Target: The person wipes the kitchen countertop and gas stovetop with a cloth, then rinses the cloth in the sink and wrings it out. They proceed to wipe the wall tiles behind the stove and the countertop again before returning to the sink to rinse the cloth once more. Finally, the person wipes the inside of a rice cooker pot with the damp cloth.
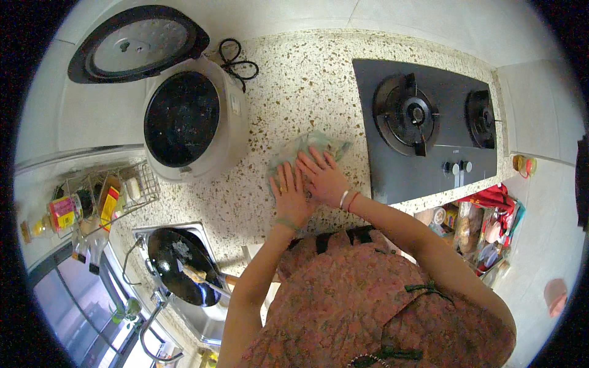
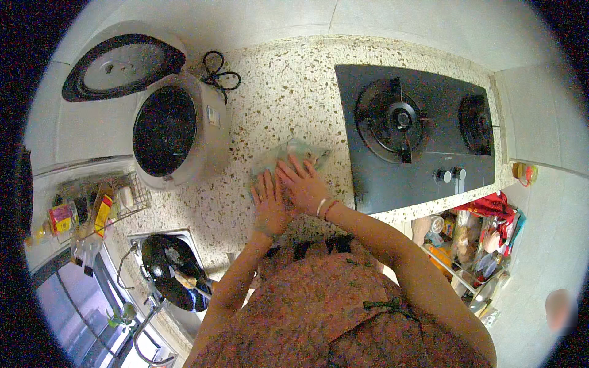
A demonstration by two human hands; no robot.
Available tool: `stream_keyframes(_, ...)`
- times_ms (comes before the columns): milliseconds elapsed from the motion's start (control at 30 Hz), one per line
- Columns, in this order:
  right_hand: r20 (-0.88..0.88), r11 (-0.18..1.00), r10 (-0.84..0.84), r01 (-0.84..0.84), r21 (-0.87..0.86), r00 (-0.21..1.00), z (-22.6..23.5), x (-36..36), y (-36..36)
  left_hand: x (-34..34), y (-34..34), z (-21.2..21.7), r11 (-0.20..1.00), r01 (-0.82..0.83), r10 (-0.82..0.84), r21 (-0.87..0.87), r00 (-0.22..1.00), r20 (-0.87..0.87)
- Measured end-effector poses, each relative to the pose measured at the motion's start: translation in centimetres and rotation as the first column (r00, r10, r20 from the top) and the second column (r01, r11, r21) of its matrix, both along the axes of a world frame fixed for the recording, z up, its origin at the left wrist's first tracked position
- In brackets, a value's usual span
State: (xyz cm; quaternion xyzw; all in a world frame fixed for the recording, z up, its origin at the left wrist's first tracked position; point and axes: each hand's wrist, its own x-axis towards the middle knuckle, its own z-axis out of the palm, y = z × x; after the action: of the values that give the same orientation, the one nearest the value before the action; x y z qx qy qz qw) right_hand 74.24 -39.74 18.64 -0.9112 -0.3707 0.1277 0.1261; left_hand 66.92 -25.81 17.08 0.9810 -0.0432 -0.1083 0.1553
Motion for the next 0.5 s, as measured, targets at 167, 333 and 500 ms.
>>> stream_keyframes(167,-0.100,0.996,0.090,-0.090,0.011,0.991,0.2,-7.1,-3.8,-6.9,-0.2,1.7,0.988,0.146,-0.152,-0.049,0.977,-0.149)
stream_keyframes(333,-0.185,1.000,0.029,-0.026,0.016,0.982,-0.1,-10.0,-7.1,-7.6,-0.7,0.9,0.957,0.275,-0.284,-0.098,0.955,-0.090)
stream_keyframes(500,-0.273,0.958,-0.252,0.279,0.063,0.928,-1.1,-8.1,-6.9,-2.8,-4.5,0.4,0.954,0.293,-0.297,-0.066,0.952,-0.072)
